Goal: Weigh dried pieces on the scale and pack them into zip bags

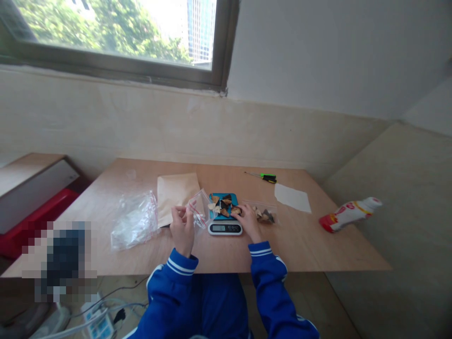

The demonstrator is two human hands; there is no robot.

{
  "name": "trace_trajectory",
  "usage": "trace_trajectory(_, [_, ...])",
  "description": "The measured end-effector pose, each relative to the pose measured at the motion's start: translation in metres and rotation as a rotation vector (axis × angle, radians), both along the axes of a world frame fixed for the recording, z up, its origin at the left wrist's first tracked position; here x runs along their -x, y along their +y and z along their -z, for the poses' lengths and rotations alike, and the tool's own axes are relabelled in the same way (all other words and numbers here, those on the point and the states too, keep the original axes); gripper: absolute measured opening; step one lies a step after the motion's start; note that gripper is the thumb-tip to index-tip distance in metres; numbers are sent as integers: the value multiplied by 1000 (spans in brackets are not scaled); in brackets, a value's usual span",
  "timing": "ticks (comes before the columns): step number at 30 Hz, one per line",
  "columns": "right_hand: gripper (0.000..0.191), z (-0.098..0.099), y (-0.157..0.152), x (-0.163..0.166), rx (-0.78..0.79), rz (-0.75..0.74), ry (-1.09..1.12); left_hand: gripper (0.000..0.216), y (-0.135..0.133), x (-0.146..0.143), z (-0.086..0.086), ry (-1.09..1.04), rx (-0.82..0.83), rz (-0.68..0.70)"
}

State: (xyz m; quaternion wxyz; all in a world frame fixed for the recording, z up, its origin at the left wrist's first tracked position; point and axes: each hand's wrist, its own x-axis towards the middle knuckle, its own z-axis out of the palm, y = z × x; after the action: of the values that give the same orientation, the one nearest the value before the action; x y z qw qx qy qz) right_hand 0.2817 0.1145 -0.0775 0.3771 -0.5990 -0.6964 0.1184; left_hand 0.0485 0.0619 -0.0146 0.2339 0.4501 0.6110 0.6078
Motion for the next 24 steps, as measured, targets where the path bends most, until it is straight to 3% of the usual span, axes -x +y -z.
trace_trajectory(3, [29, -12, -4, 3, -2, 60, 166, 20, -2, -2, -1, -14, -3, 12])
trace_trajectory(6, [41, -37, -11, 13, 22, 99, 428, 19, -3, -4, -3, -12, -12, 28])
trace_trajectory(9, [44, -72, -22, 34, 88, -24, 636, 19, -4, -8, -4, 0, -20, 41])
trace_trajectory(12, [39, -104, -34, 62, 113, -180, 524, 20, -5, -11, -2, 15, -4, 47])
trace_trajectory(15, [36, -120, -40, 84, 61, -270, 299, 19, -7, -13, -1, -6, -7, 53])
trace_trajectory(19, [29, -107, -32, 84, -25, -249, 328, 21, -8, -9, 1, -49, -14, 1])
trace_trajectory(21, [27, -89, -23, 77, -63, -177, 349, 22, -7, -5, 3, -71, -20, -22])
trace_trajectory(24, [25, -55, -11, 69, -60, -160, 142, 23, -6, 1, 7, -75, -36, -42])
